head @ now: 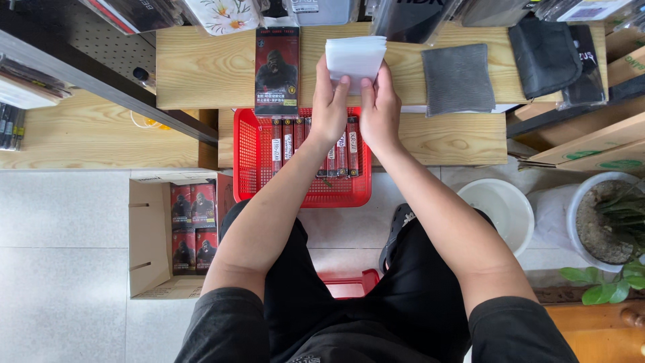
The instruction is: The person wipes a screen protector box with a cloth, removes a screen protector from a white sleeve, and kemudian slides the protector back into the sleeve before placing it aside.
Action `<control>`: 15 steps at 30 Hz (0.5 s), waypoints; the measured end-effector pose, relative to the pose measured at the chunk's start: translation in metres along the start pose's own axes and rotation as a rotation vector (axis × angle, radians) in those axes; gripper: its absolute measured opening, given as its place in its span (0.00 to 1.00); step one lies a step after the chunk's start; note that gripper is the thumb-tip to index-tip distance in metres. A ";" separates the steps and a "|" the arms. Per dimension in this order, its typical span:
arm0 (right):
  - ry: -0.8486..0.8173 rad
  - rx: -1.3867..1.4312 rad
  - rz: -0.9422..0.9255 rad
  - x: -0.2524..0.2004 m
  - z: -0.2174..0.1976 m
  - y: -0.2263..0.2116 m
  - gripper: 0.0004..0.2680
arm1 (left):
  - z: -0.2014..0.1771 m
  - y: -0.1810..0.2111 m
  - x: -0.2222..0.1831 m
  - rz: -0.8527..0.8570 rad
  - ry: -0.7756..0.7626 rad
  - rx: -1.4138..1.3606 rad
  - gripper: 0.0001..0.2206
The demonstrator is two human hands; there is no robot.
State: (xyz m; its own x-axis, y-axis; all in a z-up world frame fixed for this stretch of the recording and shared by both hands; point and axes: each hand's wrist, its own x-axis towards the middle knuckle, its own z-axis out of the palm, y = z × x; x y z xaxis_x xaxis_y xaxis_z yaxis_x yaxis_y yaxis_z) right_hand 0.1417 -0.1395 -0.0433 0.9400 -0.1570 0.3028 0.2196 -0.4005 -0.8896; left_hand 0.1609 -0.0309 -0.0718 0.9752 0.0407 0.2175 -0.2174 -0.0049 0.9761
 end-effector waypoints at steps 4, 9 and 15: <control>-0.009 0.018 0.035 -0.003 0.001 0.004 0.12 | -0.003 -0.005 0.001 0.028 -0.016 0.070 0.20; 0.046 0.098 -0.025 0.002 0.007 0.028 0.10 | -0.005 -0.018 0.003 0.067 0.014 0.061 0.14; -0.122 0.091 0.027 0.004 -0.017 0.008 0.06 | -0.018 0.034 -0.003 -0.245 -0.047 0.235 0.14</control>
